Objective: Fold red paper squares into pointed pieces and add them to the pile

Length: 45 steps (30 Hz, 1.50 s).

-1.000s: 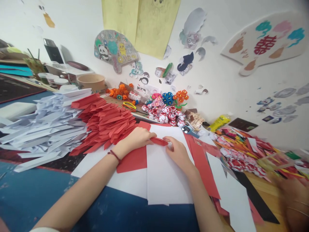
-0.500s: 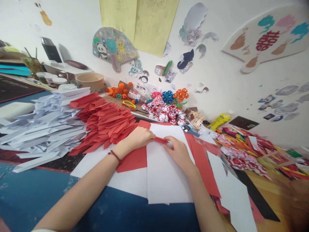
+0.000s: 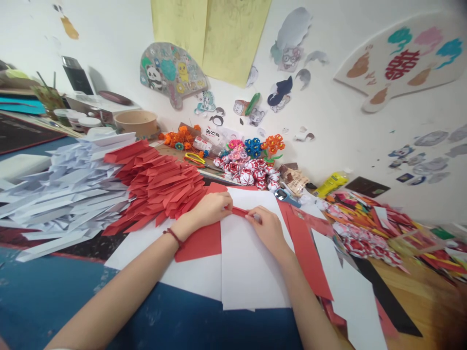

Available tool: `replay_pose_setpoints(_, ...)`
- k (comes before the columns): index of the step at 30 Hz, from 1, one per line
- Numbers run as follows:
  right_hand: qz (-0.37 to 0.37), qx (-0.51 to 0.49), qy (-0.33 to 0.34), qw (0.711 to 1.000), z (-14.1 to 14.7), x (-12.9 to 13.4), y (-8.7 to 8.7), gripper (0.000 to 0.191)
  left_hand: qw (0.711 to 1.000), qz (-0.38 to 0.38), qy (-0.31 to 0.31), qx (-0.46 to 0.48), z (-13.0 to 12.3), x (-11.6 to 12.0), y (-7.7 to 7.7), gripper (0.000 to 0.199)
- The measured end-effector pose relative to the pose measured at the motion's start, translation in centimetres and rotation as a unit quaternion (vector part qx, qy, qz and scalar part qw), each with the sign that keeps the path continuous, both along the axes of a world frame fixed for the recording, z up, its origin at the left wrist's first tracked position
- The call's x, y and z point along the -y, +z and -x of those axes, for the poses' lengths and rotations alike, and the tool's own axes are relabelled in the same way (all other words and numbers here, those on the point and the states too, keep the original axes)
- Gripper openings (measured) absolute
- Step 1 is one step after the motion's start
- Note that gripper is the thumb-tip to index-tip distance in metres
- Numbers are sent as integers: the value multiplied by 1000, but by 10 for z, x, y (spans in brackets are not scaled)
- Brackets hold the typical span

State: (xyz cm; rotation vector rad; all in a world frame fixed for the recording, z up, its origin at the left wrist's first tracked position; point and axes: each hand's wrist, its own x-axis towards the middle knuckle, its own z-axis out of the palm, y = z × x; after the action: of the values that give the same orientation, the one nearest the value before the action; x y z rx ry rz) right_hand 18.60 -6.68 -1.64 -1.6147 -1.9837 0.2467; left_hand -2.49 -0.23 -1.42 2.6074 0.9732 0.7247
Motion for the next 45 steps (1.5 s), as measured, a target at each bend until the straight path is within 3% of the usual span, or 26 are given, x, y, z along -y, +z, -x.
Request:
replay_pose_setpoints(7, -5, -69, -33, 997, -1, -9, -9, 9, 994, 83, 47, 49, -6, -7, -7, 13)
replay_pose_setpoints(15, -2, -91, -80, 993, 0, -15, -15, 9, 989, 86, 117, 22, -14, -5, -10, 16)
replay_pose_setpoints(20, 4, -67, -112, 991, 1, -16, -16, 11, 986, 91, 139, 3, -17, -3, -11, 15)
replay_pose_setpoints(32, 26, -6, -106, 994, 2, -13, -13, 14, 980, 95, 172, -27, -22, 2, -13, 17)
replay_pose_setpoints(45, 52, 141, -170, 974, 19, -8, -9, 19, 972, 94, 202, -80, -26, 10, -7, 18)
